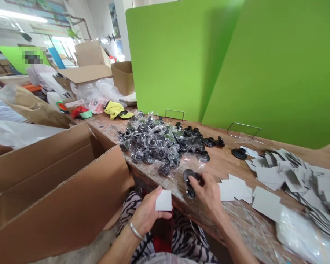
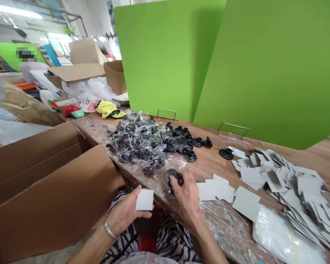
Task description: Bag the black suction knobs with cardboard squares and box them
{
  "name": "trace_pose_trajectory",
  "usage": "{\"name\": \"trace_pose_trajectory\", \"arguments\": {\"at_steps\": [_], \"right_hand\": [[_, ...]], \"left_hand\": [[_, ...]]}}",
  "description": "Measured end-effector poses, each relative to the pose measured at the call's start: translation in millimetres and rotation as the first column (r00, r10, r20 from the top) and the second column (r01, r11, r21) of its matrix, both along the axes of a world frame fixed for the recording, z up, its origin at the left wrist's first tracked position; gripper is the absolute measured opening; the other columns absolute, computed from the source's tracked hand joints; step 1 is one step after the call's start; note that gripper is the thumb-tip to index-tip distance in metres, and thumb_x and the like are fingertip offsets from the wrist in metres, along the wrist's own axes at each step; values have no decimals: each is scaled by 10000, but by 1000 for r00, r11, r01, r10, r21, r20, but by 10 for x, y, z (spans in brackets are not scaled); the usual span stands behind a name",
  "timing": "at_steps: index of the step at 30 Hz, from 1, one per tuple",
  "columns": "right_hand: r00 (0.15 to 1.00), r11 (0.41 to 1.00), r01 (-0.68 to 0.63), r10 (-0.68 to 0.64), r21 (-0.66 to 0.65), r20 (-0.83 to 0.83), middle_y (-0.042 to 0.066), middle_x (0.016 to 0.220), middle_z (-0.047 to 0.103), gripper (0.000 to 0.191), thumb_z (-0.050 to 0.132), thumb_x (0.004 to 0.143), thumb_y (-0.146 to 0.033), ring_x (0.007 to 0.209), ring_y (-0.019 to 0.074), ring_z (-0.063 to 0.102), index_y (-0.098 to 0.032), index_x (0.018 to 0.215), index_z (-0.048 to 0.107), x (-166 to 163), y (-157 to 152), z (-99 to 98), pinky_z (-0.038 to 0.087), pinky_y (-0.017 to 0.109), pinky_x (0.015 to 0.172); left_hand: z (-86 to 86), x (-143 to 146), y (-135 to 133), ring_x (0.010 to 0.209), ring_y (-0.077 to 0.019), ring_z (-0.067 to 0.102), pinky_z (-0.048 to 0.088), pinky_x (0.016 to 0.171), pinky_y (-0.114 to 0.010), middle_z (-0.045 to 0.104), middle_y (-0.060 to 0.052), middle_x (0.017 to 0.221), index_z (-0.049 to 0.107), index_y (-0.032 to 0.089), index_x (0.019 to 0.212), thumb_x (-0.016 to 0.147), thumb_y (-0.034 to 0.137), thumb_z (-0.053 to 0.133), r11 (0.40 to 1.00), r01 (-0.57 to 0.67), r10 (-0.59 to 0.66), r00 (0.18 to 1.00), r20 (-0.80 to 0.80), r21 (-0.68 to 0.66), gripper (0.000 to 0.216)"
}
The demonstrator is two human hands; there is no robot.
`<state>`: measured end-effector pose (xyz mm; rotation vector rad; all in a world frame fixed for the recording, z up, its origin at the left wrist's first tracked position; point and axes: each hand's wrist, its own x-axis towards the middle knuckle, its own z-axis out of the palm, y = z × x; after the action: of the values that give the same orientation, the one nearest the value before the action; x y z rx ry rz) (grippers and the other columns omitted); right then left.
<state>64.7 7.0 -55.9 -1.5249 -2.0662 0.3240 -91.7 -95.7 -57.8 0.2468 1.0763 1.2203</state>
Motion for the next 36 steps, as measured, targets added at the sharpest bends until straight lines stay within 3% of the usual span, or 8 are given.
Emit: {"name": "trace_pose_trajectory", "arguments": {"at_steps": [3, 6, 8, 11, 16, 26, 31, 36], "right_hand": [[949, 951, -310, 310, 10, -53, 42, 764, 571, 228, 480, 800, -378, 641, 145, 540, -170, 811, 573, -111, -420, 58, 407, 244, 587], [827, 822, -563, 557, -92, -82, 23, 800, 581, 191, 532, 781, -368, 652, 133, 548, -196, 829, 598, -282, -452, 151, 407, 222, 570], [855, 845, -516, 500, -140, -136, -2, 758, 584, 205, 527, 786, -406, 661, 128, 551, -218, 781, 610, -377, -230, 207, 406, 213, 582], [966, 968, -221, 201, -119, -161, 54, 863, 586, 265, 492, 799, -421, 777, 184, 554, -187, 882, 587, -535, 218, 200, 412, 275, 667], [975, 988, -98, 71, -119, -208, 122, 960, 576, 273, 448, 781, -274, 895, 237, 541, -136, 1004, 523, -705, 548, 15, 399, 341, 766], [835, 933, -166, -40, -320, -549, 49, 748, 623, 469, 471, 699, -501, 637, 190, 576, -149, 1006, 501, 290, 152, -87, 464, 311, 547], [589, 878, -272, -170, -393, -790, 62, 856, 652, 459, 620, 647, -464, 728, 189, 597, -156, 982, 557, 138, -202, -120, 491, 305, 617], [639, 901, -304, -47, -309, -767, 63, 967, 651, 332, 542, 753, -395, 880, 212, 590, -187, 1009, 579, -143, -472, -23, 487, 350, 758]], "left_hand": [[17, 78, 26, 739, -188, 615, 526, 566, -297, 652, -66, 837, 577, 148, 934, 702, 412, 638, 993, -58, 47, 993, 104, 107, 357], [70, 79, 35, 628, -140, 610, 503, 525, -222, 646, -10, 711, 556, 157, 864, 550, 220, 762, 977, -192, 191, 981, 22, 97, 381], [97, 22, 12, 558, -170, 614, 496, 458, -251, 642, -9, 647, 526, 163, 879, 545, 213, 751, 979, -197, 200, 978, -57, 59, 406], [96, -90, -54, 557, -227, 635, 508, 440, -328, 661, -35, 668, 485, 172, 936, 598, 273, 715, 984, -175, 177, 982, -69, 32, 421], [78, -144, -124, 664, -241, 656, 530, 570, -384, 676, -66, 753, 502, 156, 928, 625, 228, 698, 992, -106, 104, 994, 37, 64, 368], [-58, -40, 1, 574, -157, 608, 463, 504, -250, 671, -26, 662, 592, 135, 822, 507, 155, 756, 985, -172, 170, 980, 102, 14, 356], [67, 125, 85, 720, -175, 624, 474, 705, -285, 683, -41, 731, 649, 125, 807, 538, 174, 761, 964, -155, 104, 967, 231, 217, 295], [206, 142, 83, 815, -200, 612, 447, 776, -295, 680, -56, 818, 648, 126, 880, 569, 207, 752, 927, -182, 150, 981, 120, 328, 338]]}}
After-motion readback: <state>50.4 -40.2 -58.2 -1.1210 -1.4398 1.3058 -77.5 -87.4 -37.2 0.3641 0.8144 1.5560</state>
